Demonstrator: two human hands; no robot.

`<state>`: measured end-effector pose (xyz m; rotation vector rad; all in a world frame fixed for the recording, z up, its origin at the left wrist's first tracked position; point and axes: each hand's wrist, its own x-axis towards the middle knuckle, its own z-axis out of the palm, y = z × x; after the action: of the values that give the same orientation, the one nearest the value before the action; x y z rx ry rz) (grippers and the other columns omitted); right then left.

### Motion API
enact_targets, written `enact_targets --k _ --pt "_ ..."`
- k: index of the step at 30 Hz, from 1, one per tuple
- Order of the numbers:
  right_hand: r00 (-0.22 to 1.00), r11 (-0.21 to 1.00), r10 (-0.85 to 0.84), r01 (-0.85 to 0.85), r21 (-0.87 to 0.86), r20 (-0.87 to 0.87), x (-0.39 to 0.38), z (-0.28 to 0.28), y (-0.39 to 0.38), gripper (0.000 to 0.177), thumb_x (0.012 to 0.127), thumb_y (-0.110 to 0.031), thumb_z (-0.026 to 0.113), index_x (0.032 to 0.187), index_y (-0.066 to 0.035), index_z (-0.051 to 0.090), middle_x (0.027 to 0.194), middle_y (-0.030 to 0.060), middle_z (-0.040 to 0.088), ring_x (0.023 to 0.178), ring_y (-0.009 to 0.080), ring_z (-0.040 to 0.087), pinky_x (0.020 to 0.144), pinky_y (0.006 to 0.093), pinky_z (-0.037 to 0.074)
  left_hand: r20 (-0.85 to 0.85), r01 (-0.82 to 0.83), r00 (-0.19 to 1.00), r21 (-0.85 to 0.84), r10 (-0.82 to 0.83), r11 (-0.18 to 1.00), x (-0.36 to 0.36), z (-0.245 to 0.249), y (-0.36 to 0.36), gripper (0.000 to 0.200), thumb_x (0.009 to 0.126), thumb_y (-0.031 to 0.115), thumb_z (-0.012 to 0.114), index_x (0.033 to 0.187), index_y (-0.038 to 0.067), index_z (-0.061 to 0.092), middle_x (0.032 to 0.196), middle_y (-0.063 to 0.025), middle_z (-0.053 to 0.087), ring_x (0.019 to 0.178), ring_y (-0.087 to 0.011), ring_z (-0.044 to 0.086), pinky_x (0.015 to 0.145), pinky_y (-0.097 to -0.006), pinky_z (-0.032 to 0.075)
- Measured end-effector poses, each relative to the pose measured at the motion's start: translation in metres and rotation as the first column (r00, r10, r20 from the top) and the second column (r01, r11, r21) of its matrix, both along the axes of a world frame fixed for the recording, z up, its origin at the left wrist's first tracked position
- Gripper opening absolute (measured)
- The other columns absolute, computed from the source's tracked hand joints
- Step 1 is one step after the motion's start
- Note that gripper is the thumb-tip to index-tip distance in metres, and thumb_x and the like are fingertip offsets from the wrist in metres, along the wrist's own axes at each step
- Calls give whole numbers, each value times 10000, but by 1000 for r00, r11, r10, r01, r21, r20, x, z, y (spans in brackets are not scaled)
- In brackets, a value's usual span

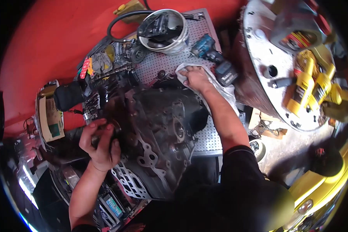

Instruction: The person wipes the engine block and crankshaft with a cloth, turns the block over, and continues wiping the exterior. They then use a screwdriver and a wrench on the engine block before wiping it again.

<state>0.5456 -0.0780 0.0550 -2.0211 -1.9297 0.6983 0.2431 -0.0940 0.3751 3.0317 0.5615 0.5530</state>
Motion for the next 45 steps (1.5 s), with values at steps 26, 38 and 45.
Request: enact_targets --k 26,38,45 --pt "952 958 188 -232 -167 -244 19 -5 41 655 782 -359 806 1348 -106 594 1232 193 673 1207 361 606 1044 429 441 78 12 997 -51 -8 999 4 -4 2 258 760 18 673 1012 35 726 1345 -115 367 1015 -385 598 732 -411 551" --pt "966 952 139 -191 -241 -220 10 -19 64 512 891 -383 705 1312 -105 614 1183 199 686 1144 370 635 1002 458 481 90 21 996 -29 -18 999 6 -5 3 237 723 -4 680 955 13 725 1332 -121 372 969 -393 614 680 -416 543" --pt "897 882 285 -384 -274 -339 46 -28 57 690 688 -55 804 1339 -68 576 1255 185 663 1214 343 604 1039 383 460 172 19 985 -63 -8 998 5 -17 5 353 725 -63 679 1074 -15 656 1317 -197 413 915 -384 617 670 -407 549"
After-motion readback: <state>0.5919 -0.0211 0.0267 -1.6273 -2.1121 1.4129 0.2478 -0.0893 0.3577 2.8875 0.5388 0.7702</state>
